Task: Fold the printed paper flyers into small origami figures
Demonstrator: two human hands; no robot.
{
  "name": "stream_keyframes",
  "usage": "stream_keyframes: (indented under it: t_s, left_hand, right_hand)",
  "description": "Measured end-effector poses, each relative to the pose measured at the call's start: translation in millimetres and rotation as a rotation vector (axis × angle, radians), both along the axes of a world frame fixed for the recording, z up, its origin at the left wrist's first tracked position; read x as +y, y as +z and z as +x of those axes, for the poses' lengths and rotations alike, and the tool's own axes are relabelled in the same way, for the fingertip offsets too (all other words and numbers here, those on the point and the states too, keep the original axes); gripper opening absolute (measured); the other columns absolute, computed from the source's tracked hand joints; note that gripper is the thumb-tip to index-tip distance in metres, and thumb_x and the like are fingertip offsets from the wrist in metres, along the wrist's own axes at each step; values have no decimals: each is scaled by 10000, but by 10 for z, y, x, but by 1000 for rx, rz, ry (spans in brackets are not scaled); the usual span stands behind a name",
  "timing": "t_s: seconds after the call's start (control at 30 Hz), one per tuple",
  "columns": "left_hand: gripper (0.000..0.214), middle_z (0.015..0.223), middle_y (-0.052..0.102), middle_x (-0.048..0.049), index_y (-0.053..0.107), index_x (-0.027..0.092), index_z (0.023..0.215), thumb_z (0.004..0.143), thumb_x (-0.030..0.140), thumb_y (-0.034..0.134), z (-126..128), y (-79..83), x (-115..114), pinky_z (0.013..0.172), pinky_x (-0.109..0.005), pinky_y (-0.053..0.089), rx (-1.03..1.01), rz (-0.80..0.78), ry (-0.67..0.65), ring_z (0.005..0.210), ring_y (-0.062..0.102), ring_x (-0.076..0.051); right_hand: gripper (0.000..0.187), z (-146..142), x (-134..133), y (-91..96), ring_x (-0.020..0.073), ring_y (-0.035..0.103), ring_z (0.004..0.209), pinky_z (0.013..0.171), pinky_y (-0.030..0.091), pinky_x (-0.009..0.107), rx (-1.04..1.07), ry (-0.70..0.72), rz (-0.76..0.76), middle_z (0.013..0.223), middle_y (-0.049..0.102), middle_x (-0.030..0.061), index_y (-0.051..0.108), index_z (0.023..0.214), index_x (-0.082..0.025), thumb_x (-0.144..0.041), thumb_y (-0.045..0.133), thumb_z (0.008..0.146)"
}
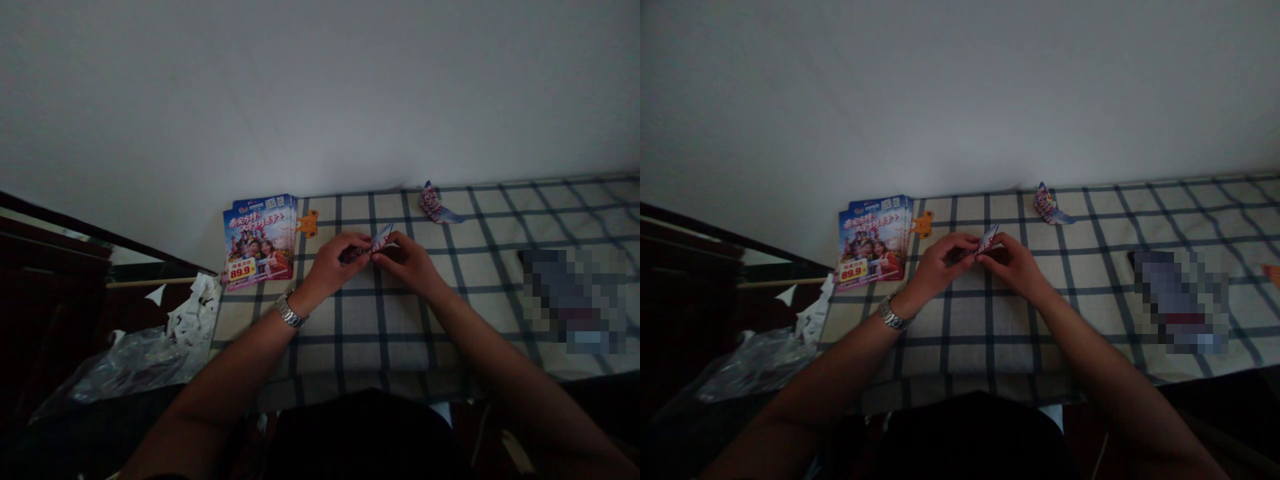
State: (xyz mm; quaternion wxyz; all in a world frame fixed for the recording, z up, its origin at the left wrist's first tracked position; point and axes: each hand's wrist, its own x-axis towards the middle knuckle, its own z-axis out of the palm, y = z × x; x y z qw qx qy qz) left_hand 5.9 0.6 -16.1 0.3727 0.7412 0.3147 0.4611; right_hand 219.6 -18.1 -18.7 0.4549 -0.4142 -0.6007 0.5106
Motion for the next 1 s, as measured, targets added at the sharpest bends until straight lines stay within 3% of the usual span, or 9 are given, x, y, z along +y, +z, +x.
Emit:
stream_keyframes:
  t_s: [0.43, 0.77, 1.0]
  left_hand:
    - [213, 1265, 719, -113, 733, 225, 1115, 969, 379, 724, -2, -21, 31, 1039, -437, 574, -53, -144, -120, 1186, 702, -221]
    - [237, 1182, 754, -97, 719, 203, 1119, 991, 401, 692, 27, 54, -16, 978, -374, 600, -60, -184, -70, 1095, 729, -200]
    - [239, 1177, 747, -97, 718, 207, 1099, 968, 406, 722, 47, 14, -32, 984, -383, 602, -98, -190, -62, 1101, 725, -202]
  right_hand:
    - [325, 9, 0, 5, 207, 752, 884, 834, 651, 363, -5, -26, 4, 948, 739, 9, 604, 985, -280, -524, 789, 876]
    - [276, 19, 11, -20, 186, 723, 800, 754, 630, 341, -32, -27, 22, 919, 720, 2, 596, 1004, -281, -486, 757, 913]
    - [372, -15, -8, 25, 199, 741, 840, 747, 636, 329, -17, -27, -8, 944, 724, 2, 565, 974, -283, -516, 821, 838]
